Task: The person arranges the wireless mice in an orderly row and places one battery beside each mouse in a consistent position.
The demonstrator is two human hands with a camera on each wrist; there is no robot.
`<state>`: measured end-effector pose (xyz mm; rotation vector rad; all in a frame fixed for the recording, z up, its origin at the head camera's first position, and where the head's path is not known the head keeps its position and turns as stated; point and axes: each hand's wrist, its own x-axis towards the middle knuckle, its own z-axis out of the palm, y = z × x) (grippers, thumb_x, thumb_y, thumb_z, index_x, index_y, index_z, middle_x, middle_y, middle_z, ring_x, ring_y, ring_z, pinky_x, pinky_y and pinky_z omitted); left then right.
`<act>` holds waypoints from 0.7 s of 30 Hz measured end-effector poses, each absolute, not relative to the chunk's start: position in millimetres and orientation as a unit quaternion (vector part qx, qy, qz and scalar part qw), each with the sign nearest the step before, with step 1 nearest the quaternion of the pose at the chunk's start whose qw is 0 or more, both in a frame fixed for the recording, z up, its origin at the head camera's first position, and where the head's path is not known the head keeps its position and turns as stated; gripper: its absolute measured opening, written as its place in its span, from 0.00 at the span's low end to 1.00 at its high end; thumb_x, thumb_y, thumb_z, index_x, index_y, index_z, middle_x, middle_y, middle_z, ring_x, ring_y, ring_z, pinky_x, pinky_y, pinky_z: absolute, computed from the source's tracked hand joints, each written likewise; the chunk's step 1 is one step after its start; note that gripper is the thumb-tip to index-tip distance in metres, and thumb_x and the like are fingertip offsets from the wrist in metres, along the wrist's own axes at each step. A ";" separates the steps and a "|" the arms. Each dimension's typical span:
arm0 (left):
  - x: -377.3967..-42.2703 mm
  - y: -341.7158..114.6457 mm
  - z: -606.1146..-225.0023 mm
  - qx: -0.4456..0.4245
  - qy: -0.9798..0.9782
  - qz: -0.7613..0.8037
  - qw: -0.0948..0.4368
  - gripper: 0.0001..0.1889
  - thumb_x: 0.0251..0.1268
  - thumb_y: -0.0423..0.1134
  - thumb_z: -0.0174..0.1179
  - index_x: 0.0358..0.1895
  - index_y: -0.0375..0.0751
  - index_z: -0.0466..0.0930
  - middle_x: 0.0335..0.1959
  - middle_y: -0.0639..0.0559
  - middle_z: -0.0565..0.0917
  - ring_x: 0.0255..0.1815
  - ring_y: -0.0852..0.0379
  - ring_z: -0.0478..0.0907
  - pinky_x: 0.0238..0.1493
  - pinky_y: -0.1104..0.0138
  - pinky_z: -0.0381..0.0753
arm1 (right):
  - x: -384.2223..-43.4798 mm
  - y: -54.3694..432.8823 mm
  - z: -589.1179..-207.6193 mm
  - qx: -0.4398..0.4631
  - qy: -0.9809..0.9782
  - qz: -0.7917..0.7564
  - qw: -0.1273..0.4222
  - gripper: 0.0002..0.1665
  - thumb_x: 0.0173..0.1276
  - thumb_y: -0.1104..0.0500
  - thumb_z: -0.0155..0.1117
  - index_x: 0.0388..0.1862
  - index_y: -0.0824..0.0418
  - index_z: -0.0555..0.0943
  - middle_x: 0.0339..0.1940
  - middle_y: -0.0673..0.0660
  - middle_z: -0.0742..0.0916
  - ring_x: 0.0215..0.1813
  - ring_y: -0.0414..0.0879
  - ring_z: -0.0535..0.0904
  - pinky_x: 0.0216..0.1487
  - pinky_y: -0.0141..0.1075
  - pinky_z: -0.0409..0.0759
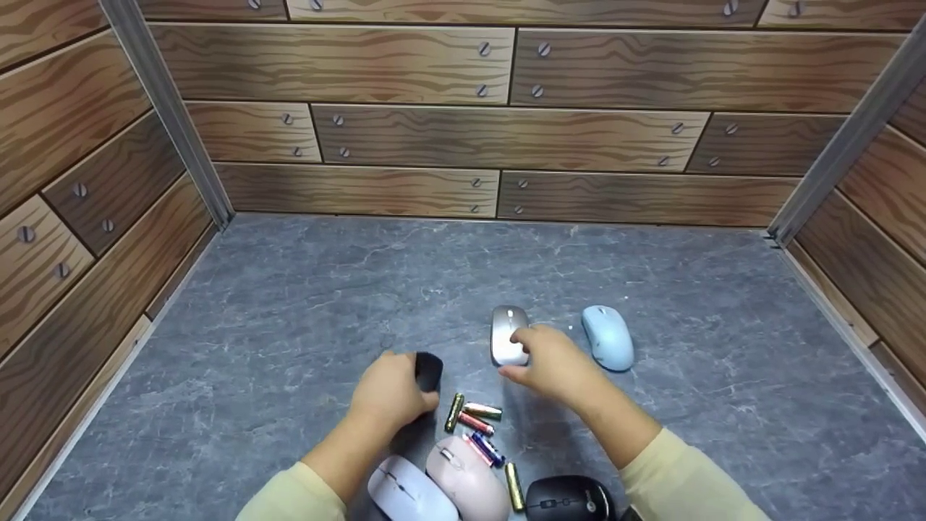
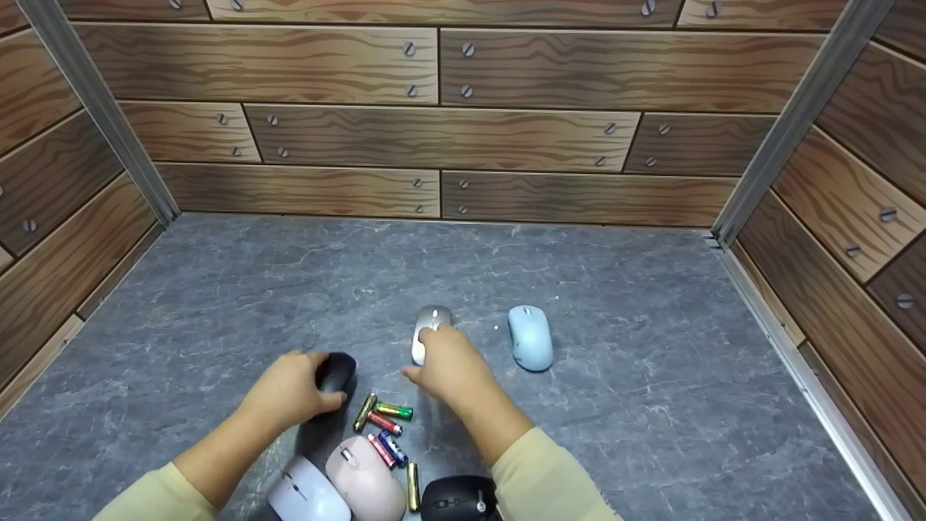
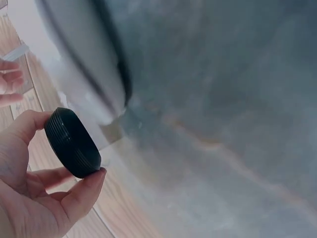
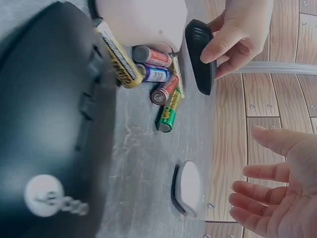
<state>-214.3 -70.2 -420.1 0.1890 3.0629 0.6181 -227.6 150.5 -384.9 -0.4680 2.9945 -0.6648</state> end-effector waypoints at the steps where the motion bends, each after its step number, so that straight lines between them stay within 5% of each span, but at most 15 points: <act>1: -217.3 -70.3 -418.5 0.058 0.979 0.197 0.002 0.29 0.37 0.50 0.67 0.43 0.33 0.77 0.35 0.42 0.79 0.36 0.47 0.77 0.40 0.55 0.77 | -230.1 150.1 -384.5 -0.150 0.965 -0.215 0.019 0.25 0.53 0.51 0.69 0.45 0.65 0.78 0.37 0.61 0.82 0.40 0.53 0.77 0.43 0.45 0.75; 21: -282.5 -68.8 -407.9 -0.030 0.978 0.205 0.032 0.30 0.42 0.53 0.68 0.45 0.32 0.77 0.41 0.39 0.81 0.42 0.45 0.78 0.45 0.54 0.77 | -272.4 129.7 -377.9 -0.139 0.966 -0.214 0.048 0.26 0.57 0.49 0.67 0.51 0.63 0.77 0.43 0.61 0.81 0.47 0.54 0.76 0.49 0.46 0.74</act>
